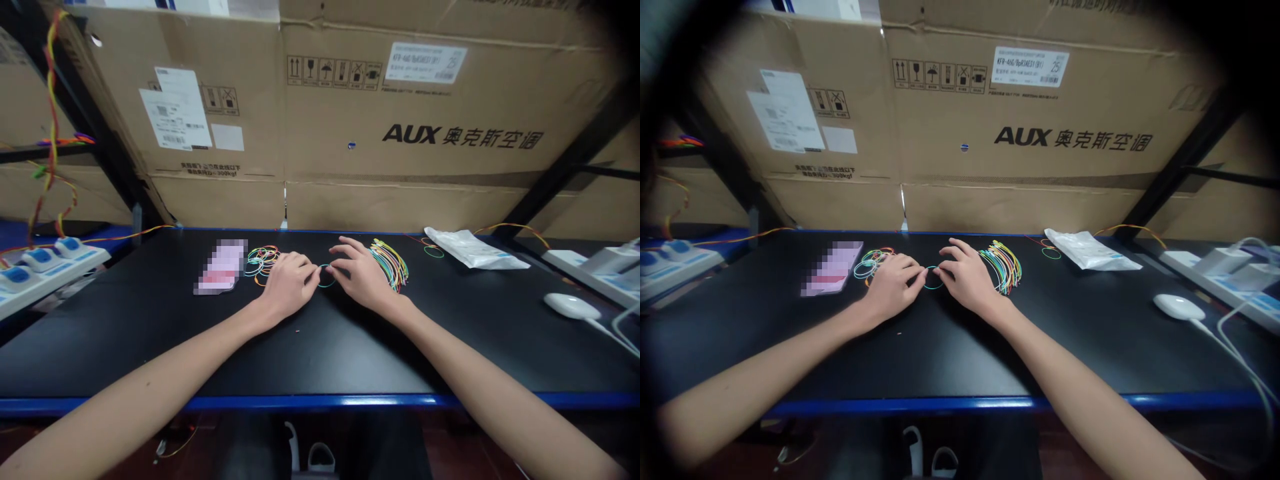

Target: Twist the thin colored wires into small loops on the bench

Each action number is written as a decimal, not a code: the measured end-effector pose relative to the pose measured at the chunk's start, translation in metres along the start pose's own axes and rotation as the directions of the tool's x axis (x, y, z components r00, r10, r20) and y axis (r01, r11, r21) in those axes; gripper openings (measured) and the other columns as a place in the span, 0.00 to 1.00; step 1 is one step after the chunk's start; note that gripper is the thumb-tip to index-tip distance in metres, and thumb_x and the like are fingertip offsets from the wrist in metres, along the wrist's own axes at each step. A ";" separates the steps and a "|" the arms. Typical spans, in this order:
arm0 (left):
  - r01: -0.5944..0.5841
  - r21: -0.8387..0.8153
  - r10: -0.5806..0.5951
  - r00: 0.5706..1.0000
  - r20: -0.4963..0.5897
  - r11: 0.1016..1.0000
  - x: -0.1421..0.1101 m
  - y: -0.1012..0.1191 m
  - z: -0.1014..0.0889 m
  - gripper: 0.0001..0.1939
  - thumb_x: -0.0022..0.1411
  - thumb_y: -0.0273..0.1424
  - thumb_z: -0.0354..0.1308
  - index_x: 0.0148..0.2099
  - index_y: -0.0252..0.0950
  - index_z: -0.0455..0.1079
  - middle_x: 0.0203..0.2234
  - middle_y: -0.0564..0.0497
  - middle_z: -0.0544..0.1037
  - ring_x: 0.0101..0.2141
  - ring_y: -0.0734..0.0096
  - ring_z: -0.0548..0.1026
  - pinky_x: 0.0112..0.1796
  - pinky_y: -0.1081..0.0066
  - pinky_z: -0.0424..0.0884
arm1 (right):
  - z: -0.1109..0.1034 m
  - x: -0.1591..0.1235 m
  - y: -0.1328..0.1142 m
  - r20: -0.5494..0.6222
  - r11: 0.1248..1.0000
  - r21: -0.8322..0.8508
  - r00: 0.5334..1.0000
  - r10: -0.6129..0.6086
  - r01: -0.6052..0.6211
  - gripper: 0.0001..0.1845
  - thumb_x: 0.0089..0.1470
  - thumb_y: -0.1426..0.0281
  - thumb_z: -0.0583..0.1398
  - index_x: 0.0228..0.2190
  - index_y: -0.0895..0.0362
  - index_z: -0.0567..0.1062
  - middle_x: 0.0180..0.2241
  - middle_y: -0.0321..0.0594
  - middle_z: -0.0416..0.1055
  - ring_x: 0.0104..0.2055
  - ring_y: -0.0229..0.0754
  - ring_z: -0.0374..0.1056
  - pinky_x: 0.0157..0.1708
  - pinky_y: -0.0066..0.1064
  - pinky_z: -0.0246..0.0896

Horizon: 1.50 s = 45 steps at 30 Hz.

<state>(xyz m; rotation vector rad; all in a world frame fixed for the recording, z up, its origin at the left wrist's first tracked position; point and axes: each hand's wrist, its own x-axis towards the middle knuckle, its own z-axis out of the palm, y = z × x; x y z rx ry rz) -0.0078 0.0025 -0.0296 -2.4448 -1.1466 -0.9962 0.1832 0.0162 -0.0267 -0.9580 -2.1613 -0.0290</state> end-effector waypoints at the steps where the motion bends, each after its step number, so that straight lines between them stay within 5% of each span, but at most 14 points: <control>1: 0.045 -0.051 -0.044 0.999 0.028 0.998 0.000 0.003 0.000 0.11 0.63 0.29 0.52 0.30 0.35 0.73 0.27 0.51 0.76 0.31 0.69 0.70 0.36 0.65 0.64 | 0.001 -0.001 0.000 -0.022 0.997 -0.073 0.999 -0.031 0.029 0.08 0.56 0.68 0.59 0.32 0.56 0.79 0.44 0.45 0.73 0.57 0.51 0.59 0.55 0.45 0.58; 7: 0.235 -0.218 -0.204 0.967 0.154 0.947 0.001 0.017 -0.002 0.11 0.62 0.29 0.52 0.30 0.36 0.74 0.26 0.52 0.76 0.28 0.71 0.71 0.31 0.69 0.63 | 0.003 -0.003 -0.006 -0.002 0.944 -0.312 0.993 -0.116 0.110 0.11 0.59 0.71 0.57 0.30 0.57 0.79 0.39 0.41 0.77 0.54 0.52 0.62 0.50 0.43 0.62; 16: 0.129 -0.074 -0.125 0.990 0.063 0.989 -0.002 0.012 0.000 0.12 0.64 0.31 0.50 0.31 0.35 0.72 0.29 0.50 0.76 0.30 0.70 0.70 0.36 0.65 0.64 | 0.000 -0.001 -0.016 0.036 0.876 -0.470 0.994 -0.102 0.107 0.13 0.61 0.71 0.54 0.30 0.59 0.77 0.36 0.47 0.77 0.54 0.53 0.63 0.54 0.46 0.55; 22: -0.017 0.030 0.017 1.000 0.017 0.999 -0.002 -0.001 0.004 0.12 0.66 0.30 0.49 0.33 0.36 0.72 0.30 0.49 0.76 0.33 0.66 0.70 0.37 0.63 0.64 | 0.001 -0.001 -0.013 0.181 0.954 -0.293 0.983 -0.015 0.068 0.19 0.63 0.70 0.51 0.26 0.61 0.77 0.32 0.54 0.75 0.47 0.54 0.68 0.46 0.44 0.62; 26: -0.049 0.051 0.048 0.999 0.006 0.998 -0.001 -0.007 0.003 0.11 0.66 0.29 0.49 0.36 0.36 0.72 0.32 0.48 0.76 0.38 0.63 0.70 0.39 0.61 0.65 | -0.001 0.000 -0.012 0.235 1.000 0.028 0.972 -0.020 0.014 0.22 0.64 0.70 0.48 0.23 0.57 0.75 0.29 0.47 0.75 0.51 0.50 0.66 0.51 0.41 0.60; 30: -0.042 0.008 0.042 0.999 -0.014 0.999 0.001 -0.009 0.000 0.11 0.66 0.32 0.50 0.46 0.36 0.70 0.41 0.44 0.74 0.44 0.60 0.69 0.44 0.59 0.66 | -0.006 0.004 -0.010 0.240 0.957 0.262 0.969 0.060 -0.124 0.22 0.64 0.70 0.47 0.24 0.56 0.75 0.39 0.44 0.75 0.54 0.46 0.64 0.54 0.39 0.57; 36: -0.147 -0.089 0.153 0.987 0.058 0.985 0.002 -0.009 -0.002 0.32 0.60 0.42 0.57 0.62 0.35 0.56 0.56 0.38 0.64 0.56 0.52 0.62 0.54 0.53 0.62 | -0.010 0.006 -0.005 0.195 0.936 0.284 0.968 0.157 -0.209 0.22 0.63 0.66 0.48 0.26 0.57 0.77 0.49 0.46 0.70 0.52 0.46 0.66 0.54 0.40 0.56; 45: -0.142 -0.100 0.146 0.989 0.027 0.985 0.000 -0.006 0.001 0.27 0.59 0.35 0.59 0.59 0.35 0.60 0.53 0.38 0.67 0.55 0.53 0.65 0.51 0.51 0.66 | -0.008 0.003 -0.005 0.164 0.969 0.202 0.980 0.112 -0.144 0.19 0.63 0.66 0.49 0.31 0.57 0.77 0.47 0.48 0.70 0.53 0.47 0.64 0.54 0.41 0.57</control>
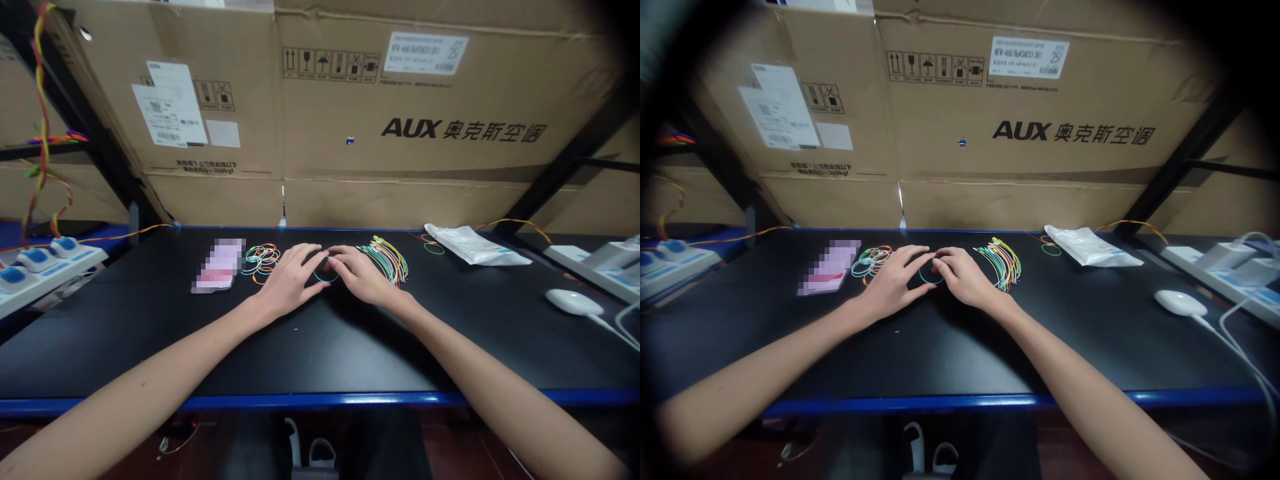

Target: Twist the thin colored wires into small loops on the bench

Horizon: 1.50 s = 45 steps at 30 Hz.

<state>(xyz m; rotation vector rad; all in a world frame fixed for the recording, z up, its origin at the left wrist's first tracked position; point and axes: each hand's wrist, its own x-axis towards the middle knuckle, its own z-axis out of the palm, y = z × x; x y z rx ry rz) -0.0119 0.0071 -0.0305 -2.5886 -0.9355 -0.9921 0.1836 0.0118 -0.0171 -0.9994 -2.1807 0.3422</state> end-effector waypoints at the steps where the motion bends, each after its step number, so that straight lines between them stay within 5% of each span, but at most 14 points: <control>1: 0.018 0.000 -0.018 1.000 -0.013 1.000 0.000 0.000 0.000 0.26 0.59 0.35 0.59 0.58 0.36 0.61 0.53 0.38 0.68 0.54 0.53 0.65 0.51 0.51 0.66 | 0.000 0.000 0.001 -0.031 0.999 -0.033 0.999 0.006 -0.007 0.18 0.62 0.65 0.50 0.33 0.58 0.77 0.48 0.49 0.70 0.53 0.47 0.64 0.55 0.42 0.57; 8: 0.109 0.025 -0.106 0.989 -0.100 0.994 0.000 0.000 0.001 0.24 0.57 0.34 0.62 0.55 0.37 0.65 0.50 0.40 0.69 0.53 0.53 0.66 0.50 0.50 0.67 | -0.002 -0.002 0.002 -0.289 0.978 -0.208 0.954 -0.075 0.014 0.10 0.55 0.65 0.59 0.37 0.56 0.75 0.50 0.49 0.67 0.54 0.51 0.62 0.53 0.45 0.59; 18: 0.044 0.009 -0.043 0.995 -0.092 0.999 -0.003 0.003 0.005 0.25 0.56 0.32 0.63 0.56 0.40 0.65 0.49 0.42 0.70 0.52 0.55 0.66 0.48 0.51 0.68 | 0.006 -0.003 -0.003 -0.305 0.994 -0.107 0.950 -0.067 0.035 0.08 0.53 0.68 0.60 0.24 0.56 0.75 0.38 0.45 0.71 0.41 0.46 0.67 0.43 0.41 0.64; 22: 0.040 0.014 -0.039 0.994 -0.100 0.999 -0.003 0.000 0.005 0.25 0.56 0.32 0.63 0.56 0.40 0.64 0.48 0.42 0.71 0.52 0.55 0.67 0.48 0.51 0.68 | 0.000 -0.001 -0.004 -0.242 0.999 0.029 0.970 0.027 -0.021 0.09 0.52 0.67 0.61 0.24 0.56 0.75 0.36 0.44 0.71 0.39 0.45 0.67 0.42 0.40 0.62; 28: 0.002 0.023 0.001 0.994 -0.112 1.000 -0.002 0.001 0.003 0.21 0.58 0.34 0.61 0.53 0.36 0.66 0.48 0.42 0.71 0.52 0.56 0.66 0.49 0.54 0.67 | -0.007 0.002 0.001 0.095 0.898 0.402 0.984 0.154 -0.179 0.14 0.56 0.63 0.57 0.26 0.57 0.77 0.32 0.42 0.73 0.38 0.43 0.69 0.43 0.37 0.63; 31: 0.014 0.029 -0.011 0.993 -0.116 0.999 -0.001 0.002 0.002 0.19 0.58 0.35 0.60 0.50 0.35 0.67 0.48 0.41 0.71 0.52 0.55 0.66 0.50 0.54 0.67 | -0.005 0.002 0.002 -0.053 0.951 0.263 0.982 0.182 -0.162 0.12 0.54 0.62 0.59 0.28 0.57 0.78 0.37 0.45 0.73 0.42 0.45 0.69 0.45 0.40 0.63; 35: 0.063 0.076 -0.053 0.991 -0.123 0.995 -0.001 0.003 0.002 0.18 0.57 0.35 0.60 0.49 0.35 0.68 0.48 0.41 0.72 0.53 0.53 0.65 0.50 0.53 0.66 | -0.001 -0.001 -0.002 -0.292 0.997 -0.071 0.956 0.010 -0.033 0.10 0.55 0.64 0.59 0.35 0.56 0.77 0.45 0.48 0.69 0.49 0.49 0.65 0.50 0.44 0.61; 39: 0.103 0.129 -0.085 0.987 -0.138 0.986 0.000 0.003 0.000 0.18 0.55 0.33 0.62 0.49 0.34 0.69 0.48 0.41 0.72 0.54 0.50 0.65 0.50 0.51 0.65 | 0.003 -0.005 -0.011 -0.330 0.974 -0.214 0.933 -0.142 0.072 0.08 0.54 0.66 0.60 0.36 0.55 0.76 0.47 0.48 0.67 0.50 0.50 0.64 0.49 0.44 0.62; 45: 0.041 0.171 -0.013 0.987 -0.163 0.984 0.001 0.008 -0.002 0.17 0.56 0.32 0.61 0.48 0.33 0.69 0.47 0.40 0.73 0.53 0.50 0.66 0.49 0.52 0.66 | 0.007 -0.005 -0.011 -0.369 0.961 -0.271 0.916 -0.157 0.055 0.02 0.52 0.70 0.61 0.31 0.55 0.76 0.42 0.44 0.70 0.46 0.48 0.66 0.46 0.43 0.64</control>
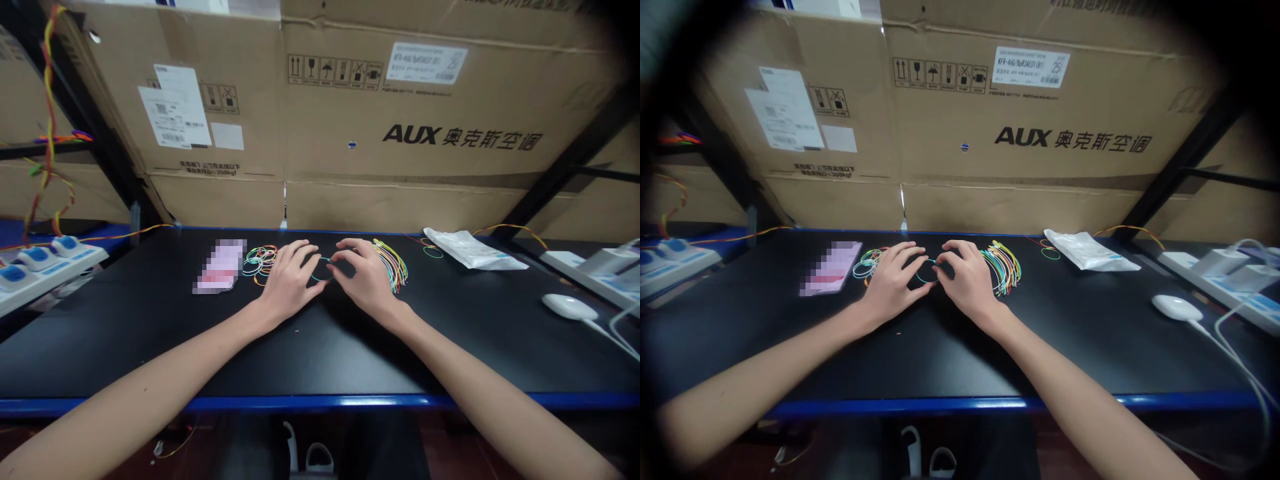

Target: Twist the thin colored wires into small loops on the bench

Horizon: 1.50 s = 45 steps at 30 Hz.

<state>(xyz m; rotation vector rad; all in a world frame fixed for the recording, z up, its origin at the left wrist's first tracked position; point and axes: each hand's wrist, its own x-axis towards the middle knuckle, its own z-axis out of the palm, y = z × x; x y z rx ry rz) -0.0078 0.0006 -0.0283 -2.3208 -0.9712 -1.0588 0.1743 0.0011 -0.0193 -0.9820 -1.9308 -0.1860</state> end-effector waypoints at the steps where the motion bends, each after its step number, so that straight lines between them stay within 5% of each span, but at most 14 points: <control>1: -0.018 0.001 0.018 1.000 -0.007 1.000 0.000 0.001 0.000 0.17 0.57 0.32 0.61 0.48 0.32 0.70 0.47 0.39 0.74 0.53 0.51 0.66 0.50 0.53 0.66 | 0.000 0.000 0.001 -0.012 1.000 -0.007 1.000 0.005 -0.005 0.01 0.52 0.71 0.62 0.30 0.55 0.75 0.41 0.44 0.71 0.45 0.48 0.66 0.45 0.42 0.64; 20: -0.072 0.031 0.071 0.997 0.016 0.997 0.001 0.002 0.000 0.17 0.56 0.34 0.62 0.47 0.33 0.70 0.47 0.39 0.74 0.53 0.49 0.66 0.48 0.52 0.66 | 0.005 -0.003 -0.003 0.075 0.996 -0.057 0.995 0.072 -0.068 0.07 0.54 0.76 0.58 0.29 0.57 0.76 0.38 0.45 0.73 0.43 0.48 0.64 0.44 0.40 0.64; 29: -0.086 0.013 0.086 0.996 0.026 0.996 0.001 0.001 0.000 0.16 0.57 0.35 0.61 0.46 0.32 0.71 0.47 0.39 0.74 0.53 0.50 0.66 0.49 0.52 0.65 | 0.000 0.005 0.011 0.295 0.950 0.218 0.943 0.154 -0.223 0.06 0.55 0.73 0.58 0.29 0.57 0.76 0.35 0.42 0.74 0.38 0.42 0.70 0.41 0.35 0.65; 34: -0.072 -0.001 0.072 0.997 0.015 0.997 0.002 0.001 -0.001 0.16 0.56 0.34 0.62 0.46 0.32 0.70 0.46 0.39 0.74 0.53 0.50 0.66 0.49 0.52 0.66 | -0.003 0.003 0.009 0.140 0.999 -0.030 0.989 0.038 -0.035 0.08 0.53 0.66 0.62 0.31 0.59 0.78 0.41 0.46 0.73 0.46 0.49 0.65 0.47 0.41 0.62; 39: -0.090 -0.034 0.091 0.996 0.024 0.995 0.001 0.004 -0.001 0.16 0.56 0.34 0.62 0.46 0.32 0.70 0.46 0.40 0.74 0.53 0.51 0.66 0.49 0.52 0.66 | 0.003 -0.002 0.007 0.204 0.996 -0.057 0.978 -0.050 0.063 0.12 0.58 0.71 0.57 0.29 0.56 0.80 0.37 0.42 0.77 0.48 0.50 0.65 0.48 0.40 0.62; 45: -0.125 -0.057 0.127 0.991 0.049 0.991 -0.001 -0.003 0.003 0.20 0.55 0.35 0.64 0.48 0.32 0.69 0.48 0.38 0.72 0.54 0.49 0.65 0.50 0.50 0.67 | -0.001 0.003 0.010 0.334 0.979 0.170 0.941 0.050 -0.112 0.11 0.58 0.72 0.56 0.29 0.58 0.79 0.33 0.41 0.78 0.42 0.45 0.69 0.46 0.36 0.63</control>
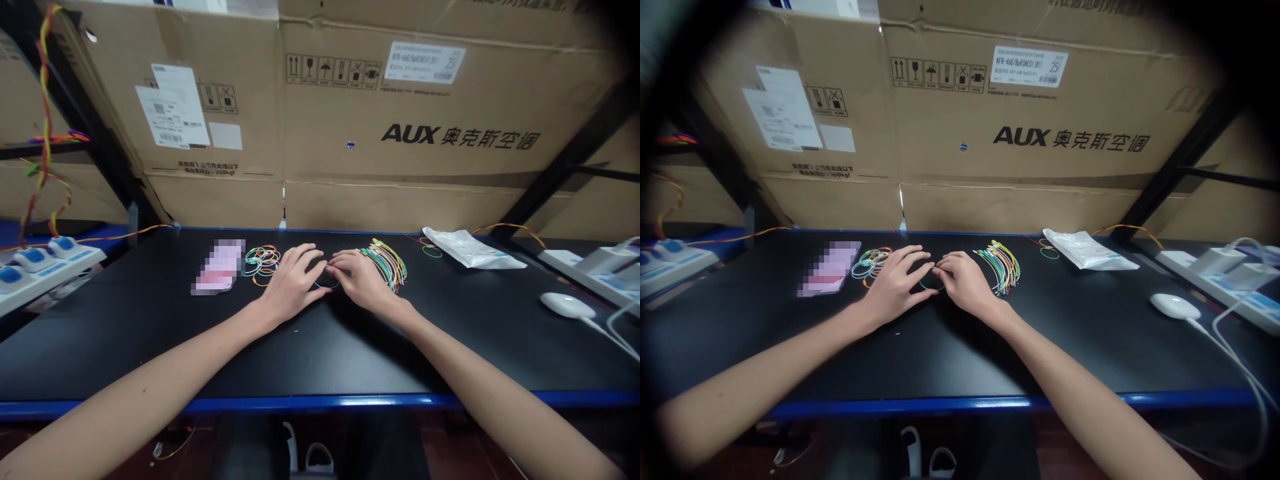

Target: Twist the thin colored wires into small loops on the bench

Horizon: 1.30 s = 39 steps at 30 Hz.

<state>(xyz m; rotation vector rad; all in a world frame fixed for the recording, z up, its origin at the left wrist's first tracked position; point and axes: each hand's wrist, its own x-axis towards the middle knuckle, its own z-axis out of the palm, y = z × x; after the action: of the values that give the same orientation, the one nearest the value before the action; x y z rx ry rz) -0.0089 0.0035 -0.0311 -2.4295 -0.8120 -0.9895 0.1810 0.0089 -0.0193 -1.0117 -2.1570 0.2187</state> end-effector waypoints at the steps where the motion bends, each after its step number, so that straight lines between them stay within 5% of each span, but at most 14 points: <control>1: -0.012 -0.005 0.012 1.000 -0.003 1.000 0.000 -0.002 0.000 0.20 0.55 0.35 0.64 0.49 0.31 0.69 0.48 0.37 0.72 0.55 0.49 0.65 0.50 0.50 0.67 | -0.004 0.001 0.000 0.061 0.996 0.079 0.997 0.036 -0.041 0.13 0.59 0.71 0.55 0.28 0.58 0.78 0.32 0.40 0.78 0.38 0.43 0.71 0.43 0.34 0.63; 4: -0.048 -0.015 0.048 0.999 -0.017 0.999 0.000 -0.006 0.000 0.20 0.56 0.34 0.62 0.49 0.32 0.68 0.50 0.36 0.71 0.56 0.50 0.64 0.50 0.49 0.68 | -0.014 0.004 0.002 0.276 0.940 0.295 0.957 0.086 -0.170 0.19 0.62 0.66 0.51 0.26 0.58 0.76 0.29 0.39 0.77 0.33 0.40 0.71 0.38 0.32 0.64; 6: -0.057 -0.020 0.057 0.998 -0.018 0.998 0.001 -0.006 0.000 0.19 0.57 0.35 0.62 0.49 0.33 0.68 0.50 0.37 0.70 0.56 0.50 0.64 0.50 0.49 0.68 | -0.016 0.004 0.002 0.319 0.931 0.312 0.944 0.085 -0.190 0.22 0.63 0.64 0.49 0.26 0.58 0.76 0.30 0.40 0.77 0.34 0.41 0.72 0.38 0.32 0.64; 12: -0.008 -0.020 0.008 1.000 -0.016 1.000 0.000 -0.007 0.002 0.19 0.56 0.35 0.63 0.48 0.32 0.69 0.50 0.37 0.71 0.56 0.49 0.64 0.51 0.49 0.67 | -0.004 -0.001 -0.006 -0.115 0.976 -0.217 0.993 -0.023 -0.002 0.10 0.55 0.64 0.60 0.32 0.57 0.77 0.41 0.47 0.75 0.46 0.50 0.66 0.47 0.42 0.60; 19: -0.024 -0.050 0.023 0.999 -0.028 0.998 -0.001 -0.004 0.002 0.19 0.55 0.35 0.64 0.47 0.32 0.69 0.49 0.38 0.71 0.56 0.50 0.64 0.51 0.49 0.68 | 0.004 -0.004 -0.007 -0.146 0.957 -0.290 0.987 -0.066 0.022 0.08 0.56 0.72 0.59 0.28 0.56 0.78 0.35 0.42 0.77 0.42 0.46 0.68 0.44 0.39 0.62; 25: -0.020 -0.037 0.019 1.000 -0.021 0.999 -0.001 -0.005 0.002 0.20 0.56 0.33 0.63 0.49 0.32 0.67 0.49 0.37 0.71 0.55 0.51 0.65 0.50 0.49 0.68 | -0.001 -0.001 -0.007 -0.143 0.997 -0.071 0.990 0.012 -0.022 0.07 0.54 0.73 0.59 0.29 0.57 0.79 0.35 0.43 0.77 0.38 0.45 0.71 0.41 0.37 0.64; 31: -0.011 -0.026 0.010 0.998 -0.056 1.000 0.000 -0.007 0.001 0.21 0.57 0.34 0.62 0.51 0.34 0.66 0.53 0.35 0.67 0.56 0.50 0.65 0.50 0.48 0.68 | -0.017 0.005 -0.004 0.112 0.941 0.261 0.975 0.190 -0.214 0.12 0.57 0.66 0.58 0.31 0.57 0.80 0.31 0.41 0.78 0.33 0.43 0.73 0.33 0.32 0.66; 36: 0.003 -0.042 -0.005 0.998 -0.055 0.999 0.000 -0.007 0.001 0.21 0.56 0.33 0.63 0.51 0.34 0.66 0.52 0.35 0.68 0.55 0.49 0.65 0.49 0.47 0.68 | -0.005 0.000 -0.007 -0.158 0.994 -0.110 0.987 0.001 -0.018 0.10 0.55 0.65 0.59 0.33 0.57 0.78 0.38 0.45 0.77 0.42 0.47 0.70 0.44 0.40 0.63; 39: -0.032 -0.042 0.030 0.998 -0.050 0.999 0.000 -0.005 0.001 0.20 0.56 0.33 0.62 0.50 0.32 0.67 0.52 0.34 0.68 0.55 0.49 0.65 0.50 0.48 0.68 | 0.004 -0.003 -0.008 -0.144 0.968 -0.247 0.986 -0.087 0.050 0.08 0.56 0.67 0.59 0.33 0.57 0.78 0.38 0.45 0.76 0.44 0.47 0.68 0.44 0.39 0.63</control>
<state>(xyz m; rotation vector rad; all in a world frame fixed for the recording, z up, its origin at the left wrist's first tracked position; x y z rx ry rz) -0.0114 0.0074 -0.0312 -2.4362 -0.7418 -1.0607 0.1749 0.0016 -0.0200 -1.0499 -2.1065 -0.1567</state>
